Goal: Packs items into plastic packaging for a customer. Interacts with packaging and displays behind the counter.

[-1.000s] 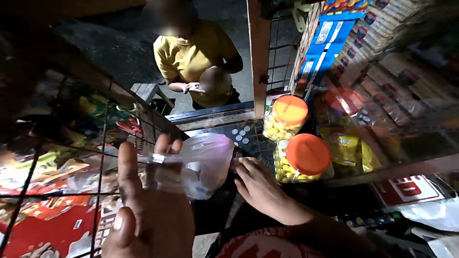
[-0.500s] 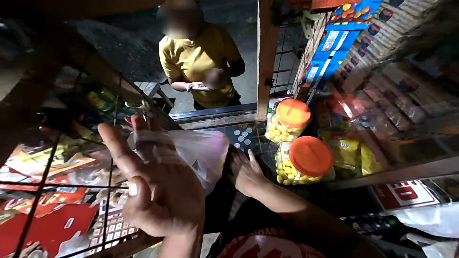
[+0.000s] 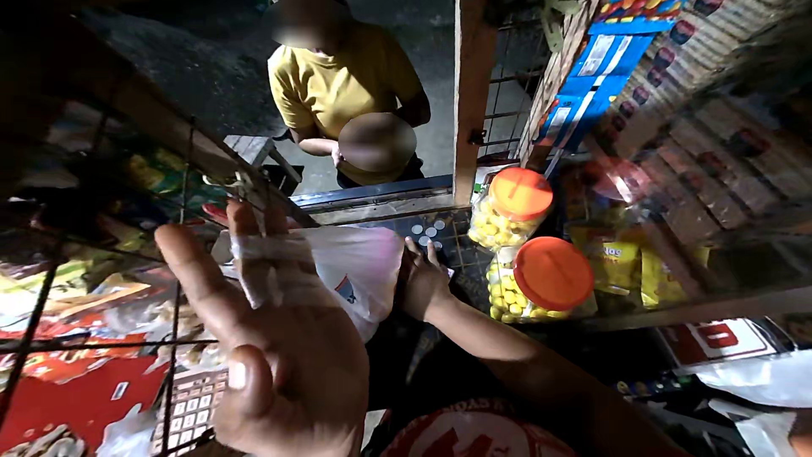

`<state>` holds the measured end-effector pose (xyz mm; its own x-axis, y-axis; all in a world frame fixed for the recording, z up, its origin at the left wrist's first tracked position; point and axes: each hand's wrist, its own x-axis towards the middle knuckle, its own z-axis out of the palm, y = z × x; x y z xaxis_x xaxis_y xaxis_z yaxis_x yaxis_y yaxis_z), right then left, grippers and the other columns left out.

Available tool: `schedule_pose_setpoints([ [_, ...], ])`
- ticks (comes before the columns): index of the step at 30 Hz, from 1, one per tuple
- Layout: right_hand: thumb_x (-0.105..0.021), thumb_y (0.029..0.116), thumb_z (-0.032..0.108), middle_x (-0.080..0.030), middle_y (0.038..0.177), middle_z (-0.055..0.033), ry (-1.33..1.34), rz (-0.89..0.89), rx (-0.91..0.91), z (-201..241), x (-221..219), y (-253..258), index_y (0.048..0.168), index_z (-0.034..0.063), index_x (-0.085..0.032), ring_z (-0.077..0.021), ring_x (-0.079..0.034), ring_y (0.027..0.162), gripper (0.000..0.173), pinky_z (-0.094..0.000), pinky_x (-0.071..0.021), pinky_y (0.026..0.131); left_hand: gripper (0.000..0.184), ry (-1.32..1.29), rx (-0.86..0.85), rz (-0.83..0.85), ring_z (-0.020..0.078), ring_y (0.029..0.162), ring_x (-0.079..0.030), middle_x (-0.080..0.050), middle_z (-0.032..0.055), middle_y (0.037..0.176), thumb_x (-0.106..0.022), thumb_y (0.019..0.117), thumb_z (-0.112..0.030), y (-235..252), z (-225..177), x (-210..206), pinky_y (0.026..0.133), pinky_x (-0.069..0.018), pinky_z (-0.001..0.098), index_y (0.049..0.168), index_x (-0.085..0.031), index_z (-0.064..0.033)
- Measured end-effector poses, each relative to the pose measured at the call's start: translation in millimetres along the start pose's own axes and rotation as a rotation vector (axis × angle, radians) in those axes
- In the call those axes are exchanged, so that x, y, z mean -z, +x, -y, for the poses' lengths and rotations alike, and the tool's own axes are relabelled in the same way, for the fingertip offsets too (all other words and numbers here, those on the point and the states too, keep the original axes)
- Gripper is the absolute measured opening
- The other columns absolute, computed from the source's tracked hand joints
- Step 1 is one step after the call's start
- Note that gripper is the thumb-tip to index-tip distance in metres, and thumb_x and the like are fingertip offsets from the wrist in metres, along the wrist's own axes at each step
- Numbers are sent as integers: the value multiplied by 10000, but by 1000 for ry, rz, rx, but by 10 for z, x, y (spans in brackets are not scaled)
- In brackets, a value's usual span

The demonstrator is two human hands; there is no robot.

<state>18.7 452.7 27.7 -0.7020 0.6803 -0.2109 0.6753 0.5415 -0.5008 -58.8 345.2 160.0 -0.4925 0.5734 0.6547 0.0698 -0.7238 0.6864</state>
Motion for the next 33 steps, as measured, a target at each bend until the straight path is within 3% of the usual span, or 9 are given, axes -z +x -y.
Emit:
schedule_pose_setpoints([
  [2,-508,1024,457,-244,1697,-85,-8,-11,17,-36,-20,39,1615,85,-297,-265,-39,1598,730,-626,88,1240,888,17,6,11,292,1517,-305,-297,120,1653,-594,944,-552,-45,-32,5,1240,-279,455,1616,-210,-118],
  [5,-502,1033,383,-301,1673,-113,0,-168,60,-78,-143,83,1583,65,-371,-283,-101,1592,648,-644,47,1243,907,19,10,29,287,1519,-299,-273,115,1662,-596,940,-552,-83,-62,-2,1238,-285,444,1621,-181,-120],
  [9,-522,1032,361,-233,1694,-132,3,-180,26,-62,-115,145,1590,84,-363,-294,-74,1594,643,-597,50,1256,890,40,-5,43,284,1524,-290,-264,112,1667,-572,952,-555,-113,-71,-22,1243,-269,459,1627,-172,-137],
  [12,-524,1028,424,-110,1712,-176,-26,-100,-15,-106,-73,235,1626,49,-237,-333,7,1593,762,-626,100,1230,872,24,-16,34,282,1522,-295,-309,97,1652,-587,948,-559,-129,-77,-57,1244,-262,469,1620,-211,-151],
  [14,-549,1018,415,-74,1712,-195,-44,-91,-49,-143,-108,285,1628,14,-185,-365,24,1588,815,-652,80,1223,859,32,-15,36,271,1516,-306,-334,76,1639,-604,937,-566,-136,-95,-71,1238,-278,459,1611,-241,-176],
  [16,-590,993,420,-184,1684,-228,-79,-134,-90,-157,-211,318,1604,9,-272,-423,-84,1571,803,-679,-32,1225,817,44,-16,44,266,1516,-306,-323,68,1647,-599,944,-562,-161,-108,-80,1230,-291,451,1608,-276,-214],
  [20,-489,1018,524,-30,1710,-217,-101,-78,-168,-127,-123,287,1642,33,-93,-438,66,1570,887,-759,102,1154,777,44,-16,63,256,1507,-326,-373,39,1625,-597,938,-584,-183,-140,-142,1229,-290,451,1590,-318,-265],
  [26,-464,1012,566,-72,1711,-203,-76,-127,-150,-173,-86,112,1630,28,-192,-411,52,1577,863,-719,92,1186,802,23,-19,88,227,1498,-334,-363,27,1627,-594,952,-546,-215,-173,-179,1229,-281,428,1610,-266,-226],
  [33,-435,1016,575,58,1695,-253,-73,-167,-170,-181,-119,71,1639,39,-160,-473,163,1543,867,-714,145,1179,800,26,-16,104,227,1494,-338,-348,24,1634,-589,954,-551,-243,-177,-187,1226,-285,424,1612,-261,-237],
])
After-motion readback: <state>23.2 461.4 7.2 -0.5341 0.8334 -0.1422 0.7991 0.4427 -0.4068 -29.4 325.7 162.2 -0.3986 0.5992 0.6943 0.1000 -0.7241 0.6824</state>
